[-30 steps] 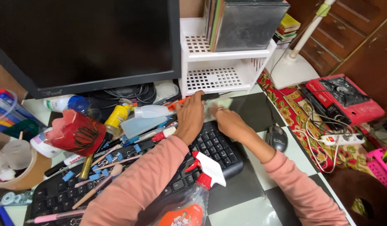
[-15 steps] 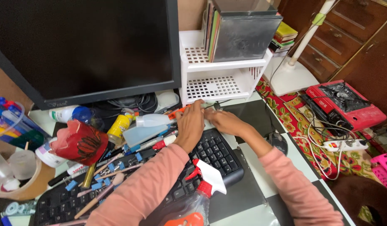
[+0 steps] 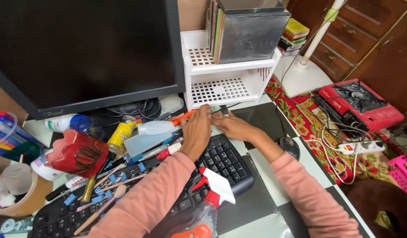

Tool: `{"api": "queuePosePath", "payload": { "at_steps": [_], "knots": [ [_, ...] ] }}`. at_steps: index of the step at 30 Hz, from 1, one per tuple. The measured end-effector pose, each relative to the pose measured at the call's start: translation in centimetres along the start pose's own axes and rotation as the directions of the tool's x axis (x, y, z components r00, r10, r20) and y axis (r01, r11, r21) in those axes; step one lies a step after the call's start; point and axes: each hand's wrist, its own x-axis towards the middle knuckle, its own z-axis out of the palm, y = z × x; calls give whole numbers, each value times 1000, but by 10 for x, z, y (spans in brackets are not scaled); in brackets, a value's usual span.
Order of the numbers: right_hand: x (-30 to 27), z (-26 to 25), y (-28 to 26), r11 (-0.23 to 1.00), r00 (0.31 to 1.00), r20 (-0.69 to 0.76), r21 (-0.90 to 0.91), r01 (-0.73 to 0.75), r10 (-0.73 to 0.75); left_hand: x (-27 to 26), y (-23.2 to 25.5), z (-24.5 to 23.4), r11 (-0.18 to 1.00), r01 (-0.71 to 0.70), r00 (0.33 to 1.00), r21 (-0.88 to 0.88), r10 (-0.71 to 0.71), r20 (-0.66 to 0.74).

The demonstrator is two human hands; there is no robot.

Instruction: Organizing stationery into a container and cleaning a desk surface using a spray and a cloth.

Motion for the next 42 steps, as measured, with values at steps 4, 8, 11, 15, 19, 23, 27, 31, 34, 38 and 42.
{"api": "queuePosePath", "payload": {
  "at_steps": [4, 8, 11, 15, 19, 23, 27, 31, 34, 38, 42],
  "knots": [
    [-1, -2, -10, 983, 987, 38, -106, -150, 154, 1, -1, -1, 997, -30, 999, -69, 28, -29],
    [-15, -11, -9, 960, 979, -68, -194, -203, 193, 0, 0, -1, 1000, 18, 998, 4, -18, 65],
    [-31, -9, 7, 911, 958, -144, -303, -281, 248, -2, 0, -2, 1000, -17, 999, 8, 16, 44],
    [-63, -14, 11, 849, 911, -218, -337, -406, 349, -1, 0, -2, 999, -53, 996, 0, 53, 66],
    [-102, -12, -2, 791, 921, -176, -473, -389, 348, -2, 0, 0, 999, -44, 995, -14, 45, 90],
    [-131, -9, -34, 765, 871, 6, -479, -429, 492, -1, 0, 0, 999, -54, 996, 3, 54, 75],
    [-125, -7, -30, 772, 861, 0, -443, -456, 508, -1, 1, -2, 999, -45, 993, 28, 42, 106],
    [-93, -12, 15, 784, 864, -71, -387, -485, 499, -1, 2, -2, 996, -87, 994, 4, 87, 73],
    [-70, -18, 44, 804, 854, -70, -305, -511, 516, -1, 2, -4, 996, -88, 994, 19, 87, 73],
    [-61, -5, 67, 793, 854, -157, -320, -519, 496, 0, 3, -4, 995, -94, 991, 15, 93, 94],
    [-78, 15, 57, 753, 842, -144, -388, -532, 521, 0, 4, -6, 996, -86, 991, 8, 85, 106]
  ]
}}
